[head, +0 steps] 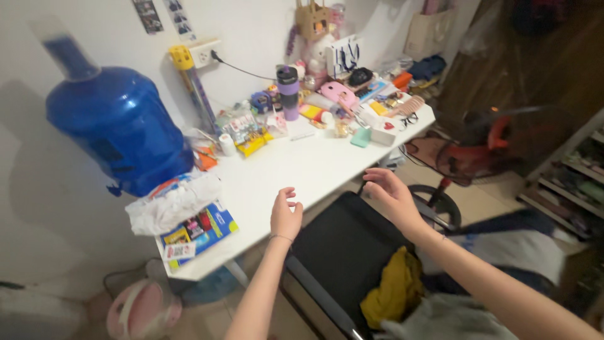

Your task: The person gathers items from a cluttered desk, including a pencil case, a notebook, a phone, and glasses, and places them into a black backpack on the bed. They zip the backpack closed and arrange it on the bed.

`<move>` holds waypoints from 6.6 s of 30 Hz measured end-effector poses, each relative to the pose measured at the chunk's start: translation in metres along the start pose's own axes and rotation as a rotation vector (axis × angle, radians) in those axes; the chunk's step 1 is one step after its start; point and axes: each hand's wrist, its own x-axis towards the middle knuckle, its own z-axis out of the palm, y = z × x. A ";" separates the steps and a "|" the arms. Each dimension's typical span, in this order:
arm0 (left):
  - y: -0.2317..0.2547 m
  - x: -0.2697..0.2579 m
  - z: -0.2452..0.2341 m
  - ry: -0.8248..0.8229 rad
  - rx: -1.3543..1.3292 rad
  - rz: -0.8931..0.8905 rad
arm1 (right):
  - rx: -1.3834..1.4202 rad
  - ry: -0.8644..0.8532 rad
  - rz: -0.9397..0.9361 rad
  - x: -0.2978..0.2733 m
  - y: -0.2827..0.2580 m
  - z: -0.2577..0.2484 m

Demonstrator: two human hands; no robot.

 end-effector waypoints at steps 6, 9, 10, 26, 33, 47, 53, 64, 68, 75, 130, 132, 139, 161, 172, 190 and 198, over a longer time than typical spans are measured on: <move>-0.025 0.106 -0.015 0.016 -0.036 0.082 | -0.054 0.041 0.012 0.088 0.010 0.061; -0.029 0.155 -0.035 -0.034 -0.008 0.121 | -0.138 0.108 0.048 0.124 0.016 0.092; -0.029 0.170 -0.039 -0.057 0.002 0.132 | -0.139 0.131 0.032 0.136 0.020 0.101; -0.065 0.340 0.007 -0.245 0.004 0.291 | -0.272 0.369 0.120 0.273 0.098 0.125; -0.086 0.428 0.080 -0.334 0.076 0.295 | -0.389 0.411 0.143 0.371 0.160 0.082; -0.160 0.551 0.229 -0.721 0.524 0.046 | -0.936 0.292 0.017 0.523 0.307 0.023; -0.166 0.604 0.280 -0.878 0.681 -0.065 | -1.120 0.258 0.078 0.587 0.356 0.004; -0.242 0.643 0.356 -0.798 0.680 0.243 | -1.297 0.120 0.098 0.637 0.411 -0.009; -0.254 0.650 0.365 -0.729 0.610 0.341 | -1.208 0.120 0.131 0.644 0.416 -0.011; -0.245 0.648 0.351 -0.609 0.576 0.464 | -1.072 0.030 0.063 0.646 0.410 -0.021; -0.211 0.630 0.342 -0.632 0.578 0.318 | -1.488 -0.444 0.118 0.737 0.492 -0.047; -0.213 0.628 0.339 -0.648 0.565 0.314 | -1.418 -0.410 0.130 0.736 0.498 -0.049; -0.212 0.624 0.331 -0.652 0.557 0.319 | -1.609 -0.415 0.165 0.737 0.500 -0.037; -0.246 0.631 0.352 -0.537 0.034 0.219 | -0.502 0.048 0.349 0.656 0.381 -0.030; -0.158 0.619 0.299 -0.575 -0.661 -0.189 | -0.403 0.094 0.451 0.575 0.286 -0.009; 0.040 0.416 0.242 -1.150 -0.856 0.049 | -0.655 0.218 0.493 0.301 0.095 -0.015; 0.137 0.249 0.237 -1.441 -0.835 0.031 | -0.649 0.445 0.593 0.116 0.010 -0.025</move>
